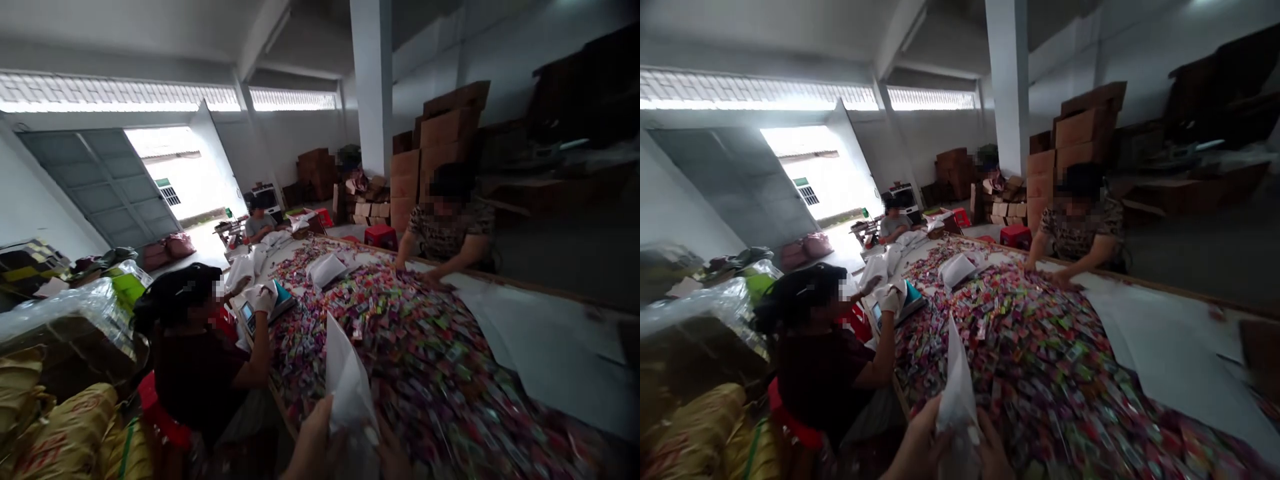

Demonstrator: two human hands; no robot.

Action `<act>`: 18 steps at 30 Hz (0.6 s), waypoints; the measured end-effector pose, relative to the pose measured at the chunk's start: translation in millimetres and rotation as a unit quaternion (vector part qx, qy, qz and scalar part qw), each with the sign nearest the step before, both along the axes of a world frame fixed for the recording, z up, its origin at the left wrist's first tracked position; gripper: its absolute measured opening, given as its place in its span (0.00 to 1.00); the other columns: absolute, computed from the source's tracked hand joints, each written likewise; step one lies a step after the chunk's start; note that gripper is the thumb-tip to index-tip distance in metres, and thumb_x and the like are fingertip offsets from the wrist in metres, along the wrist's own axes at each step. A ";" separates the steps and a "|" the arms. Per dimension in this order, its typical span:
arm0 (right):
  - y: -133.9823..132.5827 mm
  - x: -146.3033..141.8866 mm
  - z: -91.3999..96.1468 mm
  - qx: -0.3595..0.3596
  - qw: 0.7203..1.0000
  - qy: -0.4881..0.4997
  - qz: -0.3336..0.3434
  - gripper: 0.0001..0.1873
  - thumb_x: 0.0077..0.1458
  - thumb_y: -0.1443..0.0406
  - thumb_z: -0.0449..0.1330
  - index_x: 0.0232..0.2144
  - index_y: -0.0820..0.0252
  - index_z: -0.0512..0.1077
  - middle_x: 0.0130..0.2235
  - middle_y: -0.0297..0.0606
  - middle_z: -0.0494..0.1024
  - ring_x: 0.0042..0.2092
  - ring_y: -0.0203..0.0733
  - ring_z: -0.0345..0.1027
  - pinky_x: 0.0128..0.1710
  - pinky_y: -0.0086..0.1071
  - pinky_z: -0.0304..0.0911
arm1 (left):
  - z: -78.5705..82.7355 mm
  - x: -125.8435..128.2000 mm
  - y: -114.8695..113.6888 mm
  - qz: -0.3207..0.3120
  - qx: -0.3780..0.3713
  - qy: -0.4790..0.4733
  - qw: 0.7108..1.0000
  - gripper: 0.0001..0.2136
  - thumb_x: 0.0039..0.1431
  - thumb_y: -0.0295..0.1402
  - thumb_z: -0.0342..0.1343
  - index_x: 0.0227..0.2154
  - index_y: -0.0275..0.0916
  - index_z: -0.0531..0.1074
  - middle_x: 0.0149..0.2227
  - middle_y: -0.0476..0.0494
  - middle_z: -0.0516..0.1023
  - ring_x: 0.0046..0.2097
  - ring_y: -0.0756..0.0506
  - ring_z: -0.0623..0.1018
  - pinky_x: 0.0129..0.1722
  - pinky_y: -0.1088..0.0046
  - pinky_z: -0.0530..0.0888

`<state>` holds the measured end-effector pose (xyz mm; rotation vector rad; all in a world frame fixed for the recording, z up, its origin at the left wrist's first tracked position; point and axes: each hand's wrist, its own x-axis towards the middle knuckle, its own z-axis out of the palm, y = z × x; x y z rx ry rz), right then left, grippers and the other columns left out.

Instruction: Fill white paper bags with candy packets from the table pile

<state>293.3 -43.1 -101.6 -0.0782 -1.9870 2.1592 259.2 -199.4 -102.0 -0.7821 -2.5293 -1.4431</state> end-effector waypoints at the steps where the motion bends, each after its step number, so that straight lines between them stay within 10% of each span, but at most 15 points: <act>1: -7.2 -0.2 -4.3 -0.025 0.999 -0.018 -0.008 0.28 0.40 0.44 0.62 0.41 0.52 0.75 0.40 0.40 0.79 0.48 0.55 0.70 0.45 0.45 0.67 | 3.0 4.4 -2.6 0.009 -0.005 0.010 1.000 0.24 0.52 0.32 0.51 0.54 0.36 0.62 0.53 0.33 0.70 0.55 0.38 0.69 0.55 0.64 0.65; 9: -0.2 4.4 -45.6 -0.127 0.992 -0.006 -0.001 0.17 0.49 0.53 0.55 0.37 0.58 0.67 0.37 0.37 0.76 0.38 0.44 0.70 0.40 0.36 0.67 | 40.1 -15.8 -61.4 0.148 -0.145 0.095 0.974 0.18 0.52 0.25 0.42 0.47 0.36 0.65 0.47 0.37 0.71 0.51 0.40 0.71 0.50 0.63 0.68; 13: 40.0 9.6 -119.2 0.159 0.982 -0.088 -0.042 0.30 0.42 0.60 0.60 0.50 0.60 0.63 0.52 0.47 0.69 0.55 0.53 0.61 0.55 0.45 0.56 | 46.3 -31.6 -80.6 0.200 -0.281 0.110 0.932 0.16 0.58 0.27 0.40 0.48 0.37 0.63 0.51 0.37 0.68 0.43 0.40 0.76 0.40 0.65 0.72; 18: 39.9 18.6 -193.9 0.480 0.854 -0.189 -0.059 0.50 0.27 0.75 0.64 0.58 0.58 0.60 0.65 0.52 0.50 0.65 0.66 0.36 0.62 0.56 0.25 | 17.4 -32.6 -59.4 0.128 -0.370 0.045 0.919 0.15 0.59 0.25 0.37 0.44 0.37 0.65 0.50 0.40 0.71 0.40 0.43 0.77 0.38 0.68 0.72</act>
